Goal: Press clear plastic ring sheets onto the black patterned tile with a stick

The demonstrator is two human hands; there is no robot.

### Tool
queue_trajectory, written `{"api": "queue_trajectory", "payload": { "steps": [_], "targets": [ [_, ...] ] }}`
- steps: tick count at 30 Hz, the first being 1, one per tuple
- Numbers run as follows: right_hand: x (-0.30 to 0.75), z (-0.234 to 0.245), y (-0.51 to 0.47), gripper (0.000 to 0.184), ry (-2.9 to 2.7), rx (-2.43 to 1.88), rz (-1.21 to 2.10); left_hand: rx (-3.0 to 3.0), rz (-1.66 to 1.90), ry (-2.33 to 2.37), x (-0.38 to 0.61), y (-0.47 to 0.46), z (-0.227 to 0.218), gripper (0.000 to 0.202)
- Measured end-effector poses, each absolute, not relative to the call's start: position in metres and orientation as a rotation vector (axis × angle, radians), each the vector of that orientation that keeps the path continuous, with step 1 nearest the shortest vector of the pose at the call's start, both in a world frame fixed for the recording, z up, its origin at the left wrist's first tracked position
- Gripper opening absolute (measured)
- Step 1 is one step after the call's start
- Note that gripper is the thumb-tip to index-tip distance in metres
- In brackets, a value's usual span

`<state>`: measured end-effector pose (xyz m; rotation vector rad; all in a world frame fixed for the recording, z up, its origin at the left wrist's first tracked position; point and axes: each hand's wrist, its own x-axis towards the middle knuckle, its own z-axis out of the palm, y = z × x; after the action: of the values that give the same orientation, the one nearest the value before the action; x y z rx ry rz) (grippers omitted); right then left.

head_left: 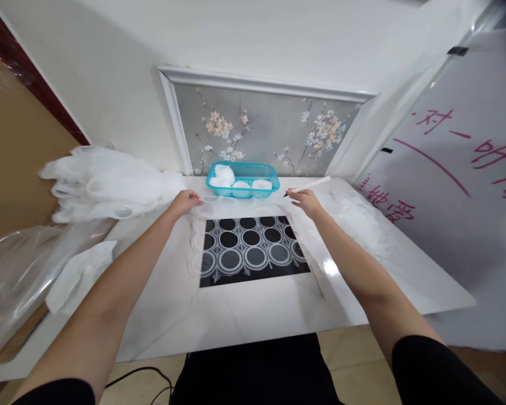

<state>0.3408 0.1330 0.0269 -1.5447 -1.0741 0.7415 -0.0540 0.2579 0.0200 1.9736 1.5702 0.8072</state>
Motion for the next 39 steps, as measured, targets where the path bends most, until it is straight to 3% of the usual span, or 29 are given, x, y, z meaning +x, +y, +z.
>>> {"api": "queue_trajectory", "payload": {
  "steps": [5,9,14,18,30,39],
  "targets": [
    [0.318,0.024,0.119,0.016,-1.130,-1.729,0.625,2.056,0.808,1.635,-0.055,0.227,0.020,0.045],
    [0.258,0.015,0.086,0.020,-1.379,-1.667,0.717,2.281,0.835,1.484,-0.061,0.158,0.016,0.027],
    [0.168,0.010,0.046,0.013,-1.861,-1.271,0.800,2.992,0.678,0.645,-0.090,0.066,0.005,0.022],
    [0.127,0.009,0.040,0.010,-1.998,-1.101,0.892,3.137,0.552,0.219,-0.100,0.028,0.003,0.025],
    [0.113,-0.009,0.043,0.011,-1.923,-1.104,1.121,3.210,0.596,0.923,-0.093,0.006,-0.017,0.032],
    [0.115,-0.013,0.041,0.011,-2.100,-1.035,0.849,3.073,0.345,1.076,-0.089,0.005,-0.016,0.034]
  ]
}}
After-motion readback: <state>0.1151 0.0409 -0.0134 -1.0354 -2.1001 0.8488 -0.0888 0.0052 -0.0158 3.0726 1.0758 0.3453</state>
